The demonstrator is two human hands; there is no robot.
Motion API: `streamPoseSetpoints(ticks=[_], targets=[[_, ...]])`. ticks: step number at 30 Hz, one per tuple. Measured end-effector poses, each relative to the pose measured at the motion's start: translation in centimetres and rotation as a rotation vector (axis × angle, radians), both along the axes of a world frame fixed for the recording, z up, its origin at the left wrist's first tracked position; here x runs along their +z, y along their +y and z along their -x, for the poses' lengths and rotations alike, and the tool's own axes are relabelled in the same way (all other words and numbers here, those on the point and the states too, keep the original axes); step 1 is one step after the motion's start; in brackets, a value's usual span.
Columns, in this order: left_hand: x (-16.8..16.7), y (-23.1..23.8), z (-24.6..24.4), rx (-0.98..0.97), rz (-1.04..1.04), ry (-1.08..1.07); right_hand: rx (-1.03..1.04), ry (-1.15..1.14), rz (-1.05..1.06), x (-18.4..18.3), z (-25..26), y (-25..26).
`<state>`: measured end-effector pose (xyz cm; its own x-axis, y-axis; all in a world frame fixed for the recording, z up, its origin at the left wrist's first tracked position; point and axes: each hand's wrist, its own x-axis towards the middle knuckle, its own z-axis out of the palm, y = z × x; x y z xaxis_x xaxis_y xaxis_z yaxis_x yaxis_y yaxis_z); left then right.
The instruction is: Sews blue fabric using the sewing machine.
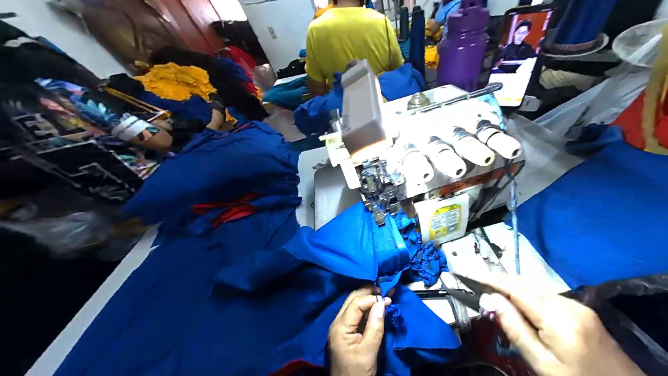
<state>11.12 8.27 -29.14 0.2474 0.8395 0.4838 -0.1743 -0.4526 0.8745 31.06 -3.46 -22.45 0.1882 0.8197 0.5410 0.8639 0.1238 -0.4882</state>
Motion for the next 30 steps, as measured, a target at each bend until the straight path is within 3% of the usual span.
streamPoseSetpoints(ticks=[5,14,25,30], targets=[[-0.5,0.3,0.3,-0.027,-0.04,0.028,0.146,-0.102,0.104,-0.2,2.5,1.6],[-0.7,0.4,0.3,0.003,-0.095,0.032,0.077,-0.438,-0.135,-2.8,2.7,3.7],[-0.4,0.2,0.1,0.055,-0.108,0.044,0.126,-0.491,-0.143,-2.2,3.5,5.0],[-0.8,0.4,0.4,-0.024,-0.085,0.027,0.139,-0.49,-0.092,-2.0,3.2,5.2]])
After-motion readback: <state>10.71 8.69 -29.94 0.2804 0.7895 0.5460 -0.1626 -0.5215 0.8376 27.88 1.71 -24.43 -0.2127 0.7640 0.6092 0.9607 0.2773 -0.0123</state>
